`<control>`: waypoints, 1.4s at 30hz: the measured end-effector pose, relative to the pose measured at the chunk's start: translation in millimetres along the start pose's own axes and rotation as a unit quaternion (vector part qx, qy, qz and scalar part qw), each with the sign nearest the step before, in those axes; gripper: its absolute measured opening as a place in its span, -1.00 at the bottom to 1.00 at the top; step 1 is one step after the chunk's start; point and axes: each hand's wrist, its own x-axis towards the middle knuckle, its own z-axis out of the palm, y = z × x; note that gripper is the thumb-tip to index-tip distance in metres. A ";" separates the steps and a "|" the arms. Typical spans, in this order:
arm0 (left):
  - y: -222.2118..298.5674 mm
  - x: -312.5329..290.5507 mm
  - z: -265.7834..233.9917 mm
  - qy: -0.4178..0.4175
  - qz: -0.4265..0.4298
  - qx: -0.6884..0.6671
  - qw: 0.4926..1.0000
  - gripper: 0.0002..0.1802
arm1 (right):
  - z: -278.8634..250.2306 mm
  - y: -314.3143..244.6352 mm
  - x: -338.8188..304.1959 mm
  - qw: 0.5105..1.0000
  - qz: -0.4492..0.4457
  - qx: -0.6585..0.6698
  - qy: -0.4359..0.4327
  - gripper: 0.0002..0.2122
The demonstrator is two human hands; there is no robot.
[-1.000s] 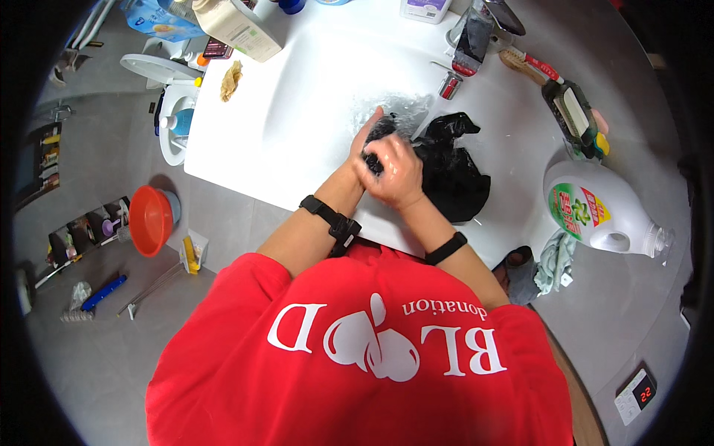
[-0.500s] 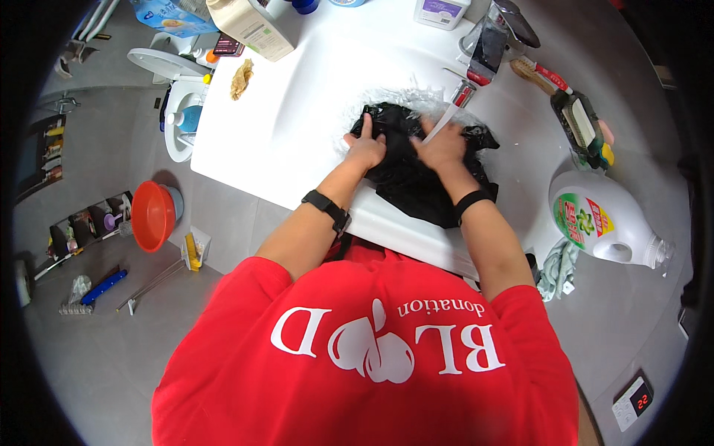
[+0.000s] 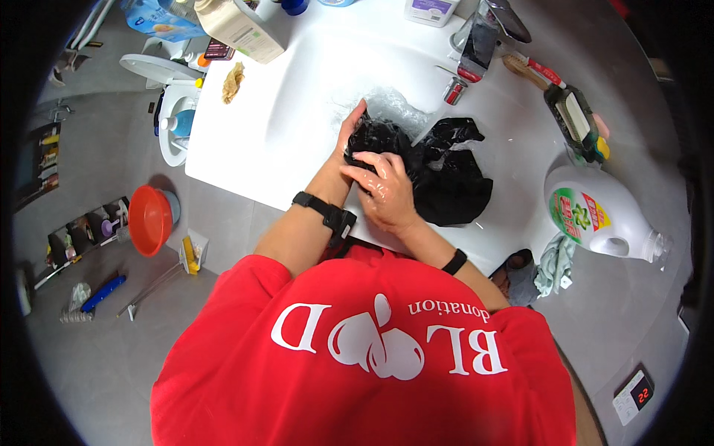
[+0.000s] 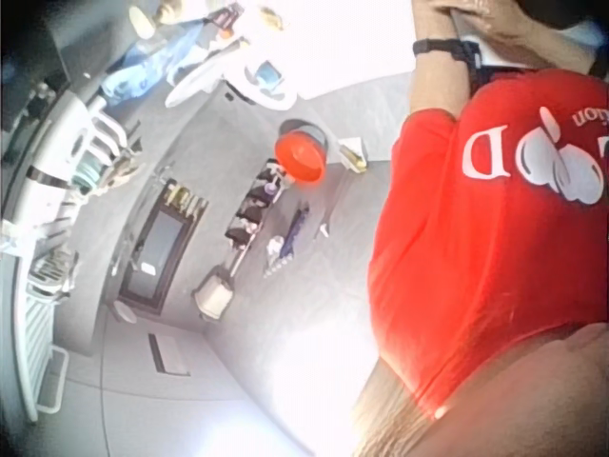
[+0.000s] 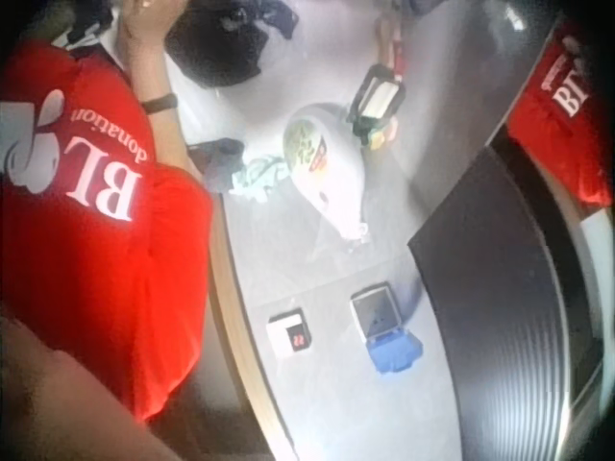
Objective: The person hand washes a black garment in a white sink. They turn on the faucet, submerge the garment, rub and squeeze it repeatedly under running water, then wring it out and rinse it again.
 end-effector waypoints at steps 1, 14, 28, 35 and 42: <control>-7.6 -0.1 -2.2 0.025 0.046 0.017 0.998 -0.45 | -0.7 -8.9 -0.5 0.999 0.041 0.000 0.002 -0.62; -27.1 -23.3 28.5 0.160 0.134 0.344 0.916 -0.47 | -35.6 136.9 60.2 0.882 0.405 -0.148 -0.187 -0.51; -1.4 20.6 -16.8 0.137 0.077 0.152 0.976 -0.18 | 9.0 102.2 65.0 0.920 0.374 -0.025 -0.114 -0.63; -12.4 1.6 -6.4 -0.069 -0.020 -0.090 0.993 -0.55 | 7.4 -1.3 7.8 0.994 0.041 -0.098 0.017 -0.72; -38.1 -24.2 26.6 0.115 0.124 0.273 0.947 -0.48 | -30.0 96.1 59.9 0.918 0.339 -0.179 -0.103 -0.64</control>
